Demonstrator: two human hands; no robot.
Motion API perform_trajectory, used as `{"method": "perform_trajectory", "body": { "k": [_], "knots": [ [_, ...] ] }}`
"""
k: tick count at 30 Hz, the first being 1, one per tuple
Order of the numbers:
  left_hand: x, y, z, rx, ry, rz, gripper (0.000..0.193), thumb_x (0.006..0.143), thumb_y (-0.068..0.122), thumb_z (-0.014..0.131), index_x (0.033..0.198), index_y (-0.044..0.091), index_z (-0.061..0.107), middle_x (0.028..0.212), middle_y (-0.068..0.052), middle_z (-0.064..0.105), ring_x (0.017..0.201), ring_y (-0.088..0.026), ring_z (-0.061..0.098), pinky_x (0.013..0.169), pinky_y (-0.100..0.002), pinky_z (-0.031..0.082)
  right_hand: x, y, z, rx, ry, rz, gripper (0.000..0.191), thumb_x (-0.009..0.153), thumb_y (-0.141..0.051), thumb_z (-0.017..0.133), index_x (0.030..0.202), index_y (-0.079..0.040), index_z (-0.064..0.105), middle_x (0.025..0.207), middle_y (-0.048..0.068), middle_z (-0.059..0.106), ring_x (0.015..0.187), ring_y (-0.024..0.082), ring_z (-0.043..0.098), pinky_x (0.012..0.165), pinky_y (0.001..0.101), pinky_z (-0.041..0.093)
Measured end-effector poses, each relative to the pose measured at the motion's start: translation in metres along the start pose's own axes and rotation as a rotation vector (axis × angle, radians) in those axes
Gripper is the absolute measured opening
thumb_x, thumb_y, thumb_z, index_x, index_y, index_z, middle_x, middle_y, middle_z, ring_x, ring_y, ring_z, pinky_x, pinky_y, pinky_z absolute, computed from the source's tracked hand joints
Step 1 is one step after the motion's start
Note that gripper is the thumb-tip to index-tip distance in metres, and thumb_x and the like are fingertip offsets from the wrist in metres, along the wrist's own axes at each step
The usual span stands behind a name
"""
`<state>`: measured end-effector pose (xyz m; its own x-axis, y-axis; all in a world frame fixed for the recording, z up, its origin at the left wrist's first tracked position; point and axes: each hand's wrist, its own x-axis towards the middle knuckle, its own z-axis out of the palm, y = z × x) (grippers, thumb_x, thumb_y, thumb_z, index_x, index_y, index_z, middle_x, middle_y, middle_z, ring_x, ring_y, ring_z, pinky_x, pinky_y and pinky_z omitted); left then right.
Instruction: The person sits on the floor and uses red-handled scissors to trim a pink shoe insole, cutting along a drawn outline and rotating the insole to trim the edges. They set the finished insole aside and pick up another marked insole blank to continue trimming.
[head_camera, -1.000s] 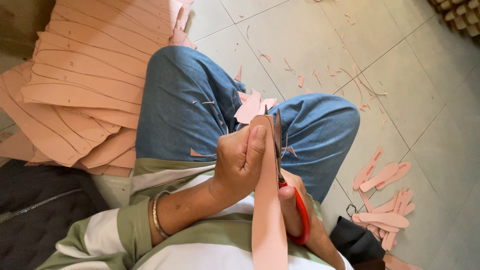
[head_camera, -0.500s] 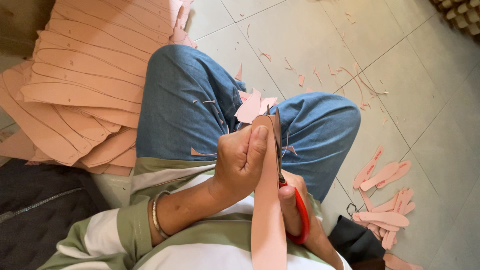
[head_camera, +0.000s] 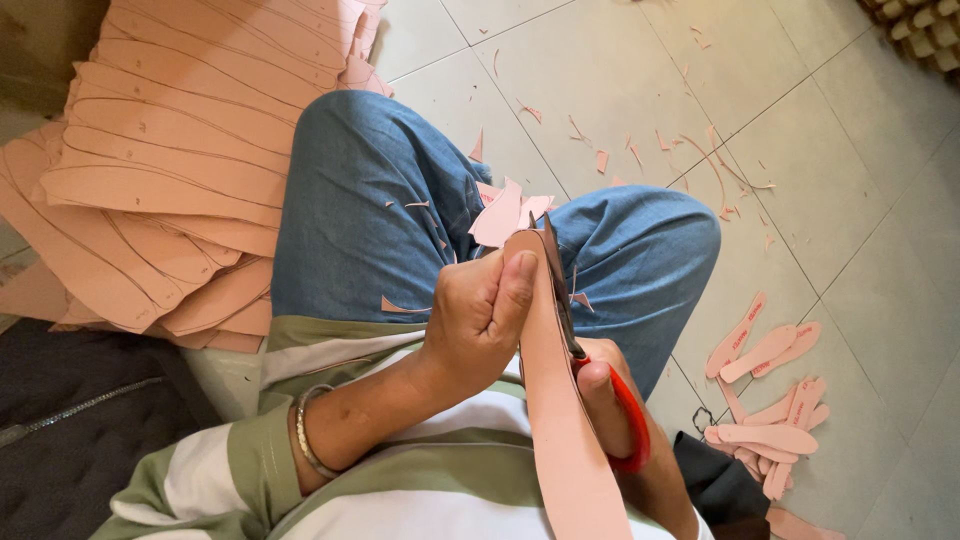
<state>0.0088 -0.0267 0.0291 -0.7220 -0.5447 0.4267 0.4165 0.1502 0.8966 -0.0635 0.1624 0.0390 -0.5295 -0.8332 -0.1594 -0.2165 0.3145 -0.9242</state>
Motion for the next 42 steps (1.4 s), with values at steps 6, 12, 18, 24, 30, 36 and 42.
{"method": "perform_trajectory", "body": {
  "k": [6,12,18,24,30,36,42],
  "knots": [
    [0.003,-0.003,-0.002,0.011,-0.034,-0.032,0.040,0.111,0.023,0.048,0.079,0.001,0.052,0.063,-0.013,0.051,0.052,-0.025,0.048,0.054,-0.036,0.041,-0.004,0.006,-0.014,0.120,-0.033,0.083,0.089,0.087,-0.088,0.038,0.084,-0.001,0.058,0.071,0.001,0.056,0.061,0.008,0.048,0.051,0.0239,0.037],
    [0.003,-0.006,-0.005,-0.015,-0.066,-0.048,0.040,0.111,0.023,0.049,0.078,0.000,0.051,0.062,-0.012,0.051,0.052,-0.021,0.045,0.052,-0.035,0.041,-0.003,-0.008,-0.020,0.334,-0.042,0.303,0.086,0.076,-0.087,0.053,0.077,0.000,0.058,0.058,0.003,0.054,0.046,0.011,0.049,0.040,0.0261,0.037],
    [0.003,-0.011,-0.004,0.002,-0.078,-0.071,0.041,0.111,0.023,0.049,0.077,0.000,0.050,0.060,-0.011,0.047,0.051,-0.019,0.041,0.051,-0.035,0.038,-0.002,-0.019,-0.035,0.295,-0.169,0.260,0.085,0.082,-0.088,0.049,0.065,-0.005,0.051,0.055,-0.002,0.047,0.044,0.007,0.047,0.038,0.0224,0.035],
    [0.001,-0.012,-0.004,-0.010,-0.078,-0.082,0.041,0.112,0.025,0.050,0.079,0.001,0.051,0.061,-0.008,0.047,0.053,-0.015,0.040,0.051,-0.033,0.038,-0.001,0.011,-0.044,0.278,-0.192,0.235,0.085,0.088,-0.086,0.047,0.066,-0.004,0.052,0.055,-0.002,0.047,0.043,0.006,0.044,0.038,0.0205,0.034],
    [0.014,-0.026,-0.007,-0.465,0.109,-0.484,0.028,0.104,0.026,0.060,0.087,0.006,0.069,0.070,-0.003,0.068,0.054,-0.007,0.057,0.047,-0.023,0.046,0.008,0.057,-0.062,0.615,0.064,0.074,0.099,0.090,-0.087,0.048,0.109,0.009,0.066,0.089,0.013,0.061,0.072,0.022,0.062,0.062,0.0328,0.051],
    [0.011,-0.045,-0.012,-0.672,0.298,-0.711,0.014,0.094,0.019,0.071,0.095,0.005,0.072,0.082,-0.007,0.075,0.068,-0.012,0.072,0.062,-0.027,0.061,0.000,0.055,-0.062,0.904,0.261,-0.091,0.102,0.087,-0.081,0.058,0.138,0.008,0.055,0.131,0.024,0.064,0.120,0.032,0.067,0.106,0.0415,0.054],
    [-0.005,-0.056,0.000,-0.663,0.154,-0.874,0.015,0.088,0.017,0.076,0.095,0.005,0.071,0.085,-0.009,0.075,0.072,-0.015,0.073,0.066,-0.030,0.063,-0.001,0.057,-0.057,0.852,0.458,-0.144,0.051,0.096,-0.037,0.062,0.133,-0.003,0.058,0.123,0.011,0.067,0.115,0.027,0.068,0.099,0.0412,0.054]
  ]
}}
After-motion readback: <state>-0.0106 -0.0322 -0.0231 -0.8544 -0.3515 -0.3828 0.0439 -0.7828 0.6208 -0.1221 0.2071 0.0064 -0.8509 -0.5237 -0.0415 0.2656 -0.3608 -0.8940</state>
